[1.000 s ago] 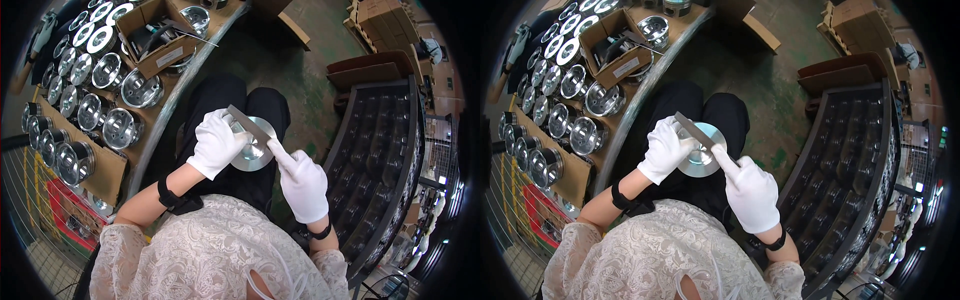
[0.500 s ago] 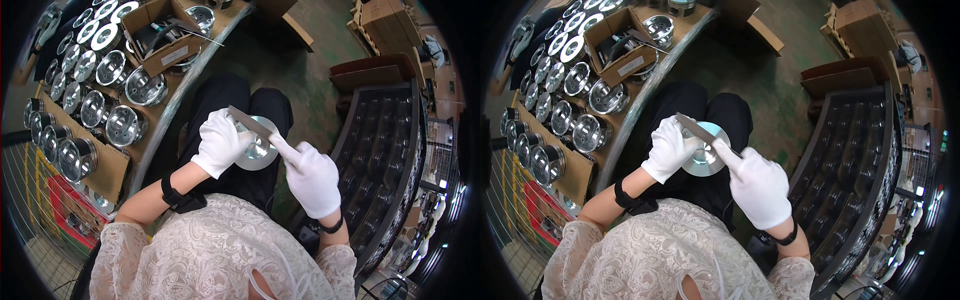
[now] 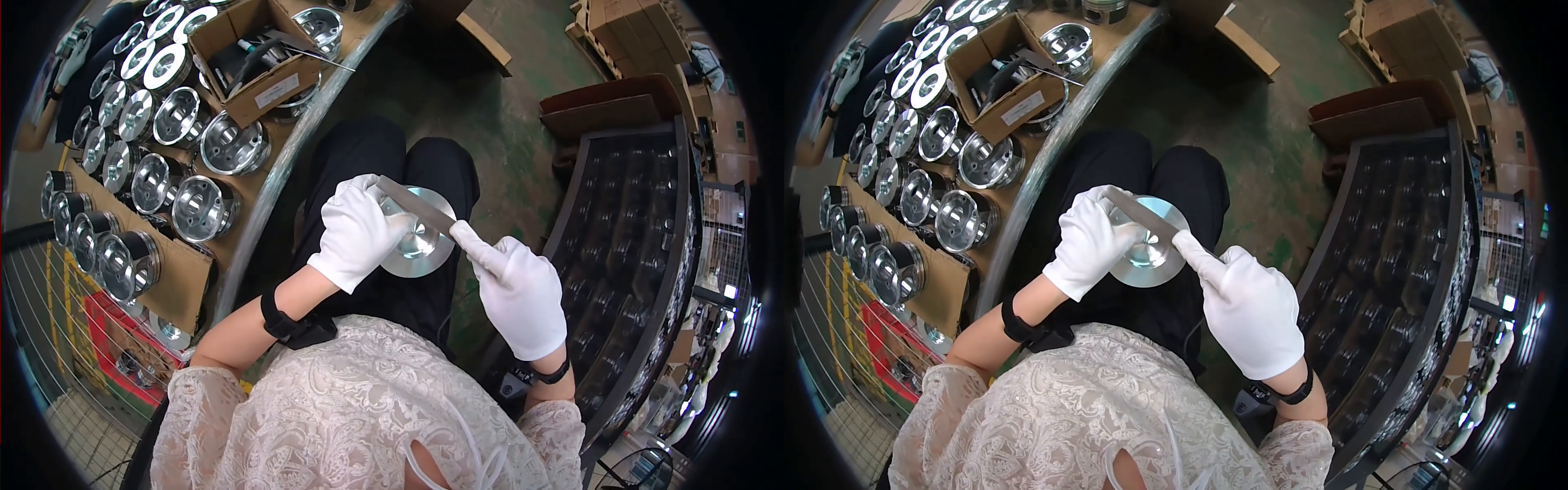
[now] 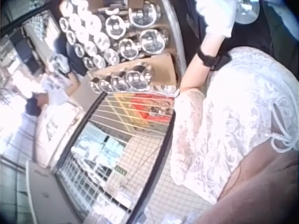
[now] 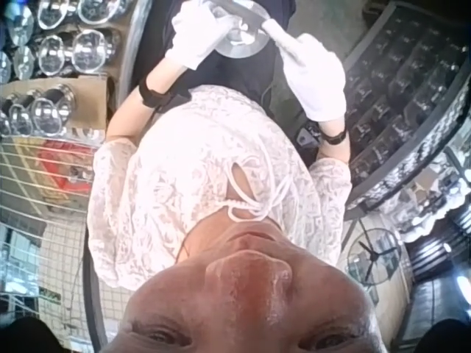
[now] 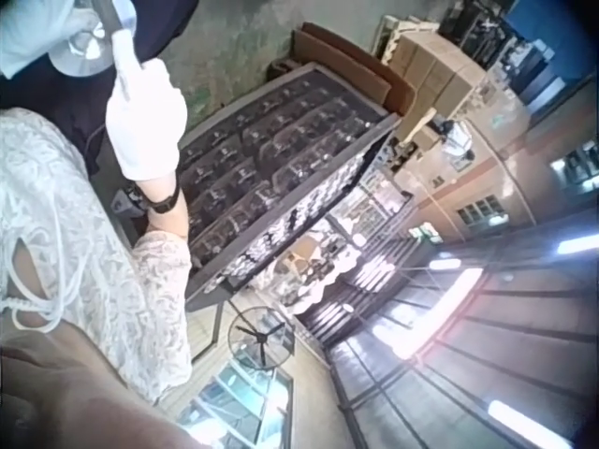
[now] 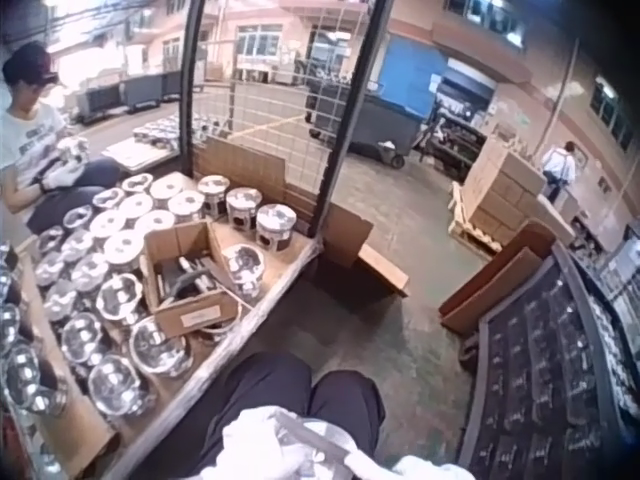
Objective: The recorder inspects metal pistons using a caliper for measurement and then packs them into boxes on a pallet.
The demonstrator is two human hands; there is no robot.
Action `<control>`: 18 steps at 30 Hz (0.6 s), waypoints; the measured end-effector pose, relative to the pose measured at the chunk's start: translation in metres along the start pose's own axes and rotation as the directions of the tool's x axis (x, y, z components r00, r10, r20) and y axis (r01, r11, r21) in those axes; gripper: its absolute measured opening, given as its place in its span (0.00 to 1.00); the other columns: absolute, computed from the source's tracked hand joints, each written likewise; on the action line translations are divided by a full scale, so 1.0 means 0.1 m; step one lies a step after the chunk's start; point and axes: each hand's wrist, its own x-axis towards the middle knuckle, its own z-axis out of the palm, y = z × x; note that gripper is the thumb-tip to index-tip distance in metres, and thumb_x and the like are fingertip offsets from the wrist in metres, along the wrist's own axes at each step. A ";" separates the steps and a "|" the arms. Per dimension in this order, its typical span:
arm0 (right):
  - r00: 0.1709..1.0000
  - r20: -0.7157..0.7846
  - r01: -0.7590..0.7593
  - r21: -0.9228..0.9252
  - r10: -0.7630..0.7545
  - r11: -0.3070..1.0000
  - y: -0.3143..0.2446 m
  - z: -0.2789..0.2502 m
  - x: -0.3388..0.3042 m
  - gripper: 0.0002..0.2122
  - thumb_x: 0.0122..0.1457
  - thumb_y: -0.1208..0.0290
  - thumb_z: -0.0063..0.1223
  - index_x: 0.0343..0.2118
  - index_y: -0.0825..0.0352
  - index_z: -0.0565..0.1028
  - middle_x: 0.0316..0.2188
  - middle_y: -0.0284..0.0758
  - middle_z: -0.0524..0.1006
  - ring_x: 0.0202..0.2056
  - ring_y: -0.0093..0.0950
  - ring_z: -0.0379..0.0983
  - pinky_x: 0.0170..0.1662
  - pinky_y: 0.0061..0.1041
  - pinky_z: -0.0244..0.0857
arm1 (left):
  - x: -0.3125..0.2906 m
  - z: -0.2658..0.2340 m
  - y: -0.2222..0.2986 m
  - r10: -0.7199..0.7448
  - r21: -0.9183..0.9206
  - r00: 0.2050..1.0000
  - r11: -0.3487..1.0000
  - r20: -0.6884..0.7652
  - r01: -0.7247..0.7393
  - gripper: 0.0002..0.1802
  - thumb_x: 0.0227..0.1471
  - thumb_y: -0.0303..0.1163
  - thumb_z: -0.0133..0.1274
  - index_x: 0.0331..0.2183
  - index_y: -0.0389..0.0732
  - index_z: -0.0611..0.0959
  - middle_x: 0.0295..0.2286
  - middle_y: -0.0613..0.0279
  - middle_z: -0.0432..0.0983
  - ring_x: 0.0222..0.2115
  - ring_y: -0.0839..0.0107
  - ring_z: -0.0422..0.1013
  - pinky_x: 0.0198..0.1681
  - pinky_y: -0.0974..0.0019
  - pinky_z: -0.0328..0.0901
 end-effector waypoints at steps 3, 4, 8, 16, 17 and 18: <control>1.000 -0.021 0.018 0.009 -0.017 1.000 -0.02 0.07 0.04 0.22 0.55 0.73 0.55 0.54 0.45 0.77 0.22 0.33 0.68 0.17 0.33 0.70 0.23 0.32 0.67 | 0.04 -0.05 0.01 -0.005 -0.002 0.998 1.000 0.068 0.005 0.20 0.40 0.42 0.62 0.35 0.39 0.86 0.38 0.50 0.79 0.41 0.51 0.73 0.44 0.55 0.70; 0.999 -0.032 0.044 0.031 -0.043 0.999 -0.02 0.10 0.10 0.22 0.55 0.73 0.54 0.54 0.45 0.76 0.22 0.33 0.69 0.18 0.33 0.71 0.23 0.32 0.67 | 0.04 -0.06 0.02 -0.001 0.002 0.997 1.000 0.071 0.001 0.20 0.40 0.42 0.62 0.35 0.39 0.86 0.38 0.50 0.79 0.41 0.51 0.73 0.44 0.55 0.70; 0.999 -0.010 0.052 0.063 -0.051 0.997 -0.14 0.23 0.37 0.19 0.57 0.70 0.52 0.52 0.47 0.77 0.24 0.35 0.73 0.22 0.34 0.75 0.26 0.31 0.70 | 0.04 -0.02 -0.04 0.019 0.129 0.989 0.991 0.148 -0.038 0.18 0.41 0.41 0.61 0.33 0.38 0.85 0.36 0.47 0.78 0.39 0.50 0.74 0.42 0.54 0.70; 0.999 -0.051 0.001 0.189 0.009 0.982 0.04 0.18 0.26 0.19 0.58 0.71 0.53 0.53 0.46 0.77 0.23 0.36 0.71 0.21 0.36 0.73 0.26 0.34 0.69 | -0.03 0.01 0.01 0.080 0.115 0.997 0.990 0.010 -0.081 0.27 0.39 0.44 0.64 0.40 0.35 0.85 0.40 0.49 0.79 0.43 0.51 0.74 0.47 0.54 0.70; 0.999 -0.048 0.005 0.192 0.005 0.981 0.07 0.14 0.19 0.19 0.58 0.71 0.53 0.53 0.46 0.77 0.23 0.36 0.71 0.21 0.36 0.73 0.26 0.34 0.69 | -0.03 0.00 0.00 0.075 0.117 0.997 0.990 0.009 -0.076 0.27 0.39 0.44 0.64 0.40 0.35 0.85 0.40 0.49 0.79 0.43 0.51 0.74 0.47 0.54 0.70; 1.000 -0.025 -0.004 0.171 0.008 0.985 0.09 0.07 0.12 0.20 0.58 0.72 0.54 0.53 0.46 0.77 0.22 0.35 0.71 0.21 0.36 0.72 0.26 0.33 0.69 | -0.02 0.00 -0.01 0.065 0.129 0.998 0.989 0.013 -0.066 0.26 0.39 0.44 0.63 0.39 0.36 0.85 0.40 0.49 0.79 0.42 0.51 0.74 0.46 0.54 0.70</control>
